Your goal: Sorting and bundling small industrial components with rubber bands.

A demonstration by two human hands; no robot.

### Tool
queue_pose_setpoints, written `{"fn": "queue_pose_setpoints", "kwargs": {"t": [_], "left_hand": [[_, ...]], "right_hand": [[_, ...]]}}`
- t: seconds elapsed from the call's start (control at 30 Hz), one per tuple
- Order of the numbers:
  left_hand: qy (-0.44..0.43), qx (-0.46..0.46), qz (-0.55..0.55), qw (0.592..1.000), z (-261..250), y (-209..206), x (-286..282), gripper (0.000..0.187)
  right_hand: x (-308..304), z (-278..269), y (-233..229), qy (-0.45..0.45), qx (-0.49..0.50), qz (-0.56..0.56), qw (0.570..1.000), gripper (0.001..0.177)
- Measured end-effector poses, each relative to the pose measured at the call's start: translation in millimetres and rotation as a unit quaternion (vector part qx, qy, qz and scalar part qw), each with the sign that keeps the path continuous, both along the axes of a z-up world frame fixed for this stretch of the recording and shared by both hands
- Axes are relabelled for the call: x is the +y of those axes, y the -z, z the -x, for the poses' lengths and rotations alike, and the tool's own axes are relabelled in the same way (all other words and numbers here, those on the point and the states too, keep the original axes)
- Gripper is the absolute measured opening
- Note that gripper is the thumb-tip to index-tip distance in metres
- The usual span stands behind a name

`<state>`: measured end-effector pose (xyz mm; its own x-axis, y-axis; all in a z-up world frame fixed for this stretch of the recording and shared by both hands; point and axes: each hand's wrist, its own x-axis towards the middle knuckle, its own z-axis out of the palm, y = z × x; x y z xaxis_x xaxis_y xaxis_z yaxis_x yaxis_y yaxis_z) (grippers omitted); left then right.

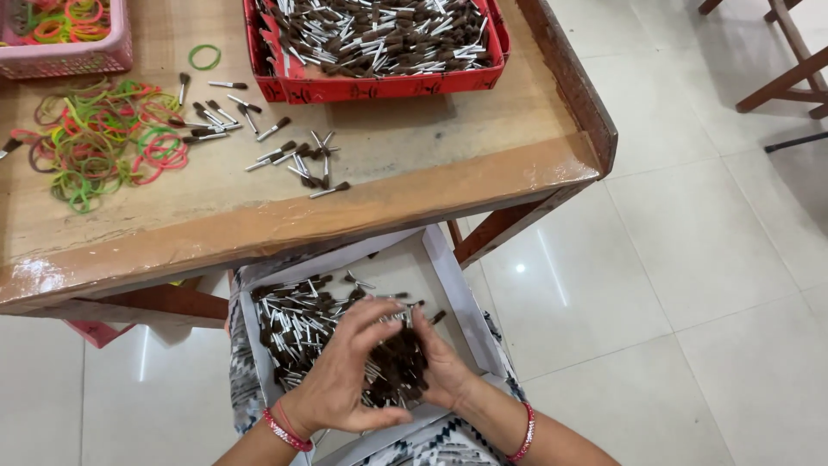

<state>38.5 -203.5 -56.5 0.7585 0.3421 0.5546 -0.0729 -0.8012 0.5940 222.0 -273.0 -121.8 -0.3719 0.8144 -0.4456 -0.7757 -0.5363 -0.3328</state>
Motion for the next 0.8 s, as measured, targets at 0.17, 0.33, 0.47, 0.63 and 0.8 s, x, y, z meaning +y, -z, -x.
{"fn": "queue_pose_setpoints", "kwargs": {"t": [0.17, 0.33, 0.47, 0.63, 0.8], "left_hand": [[-0.107, 0.043, 0.133, 0.984, -0.2, -12.4, 7.9, 0.108], [-0.066, 0.112, 0.221, 0.967, -3.9, -9.8, 13.9, 0.087], [-0.022, 0.078, 0.095, 0.992, -6.7, -8.5, 21.8, 0.068], [0.027, 0.105, 0.083, 0.991, -8.4, -11.4, 26.4, 0.069], [0.068, 0.168, 0.093, 0.979, -9.3, -23.2, 27.1, 0.083]], "right_hand": [[-3.7, -2.3, 19.7, 0.012, -0.031, -0.015, 0.999, 0.048], [-3.2, -0.9, 11.6, 0.014, -0.064, -0.02, 0.998, 0.039], [-9.8, -7.2, 39.9, -0.007, -0.064, -0.028, 0.997, 0.038], [-7.4, -6.5, 22.4, -0.038, -0.055, 0.01, 0.998, 0.042], [-3.6, -1.6, -2.3, -0.054, -0.053, 0.034, 0.997, 0.046]]}}
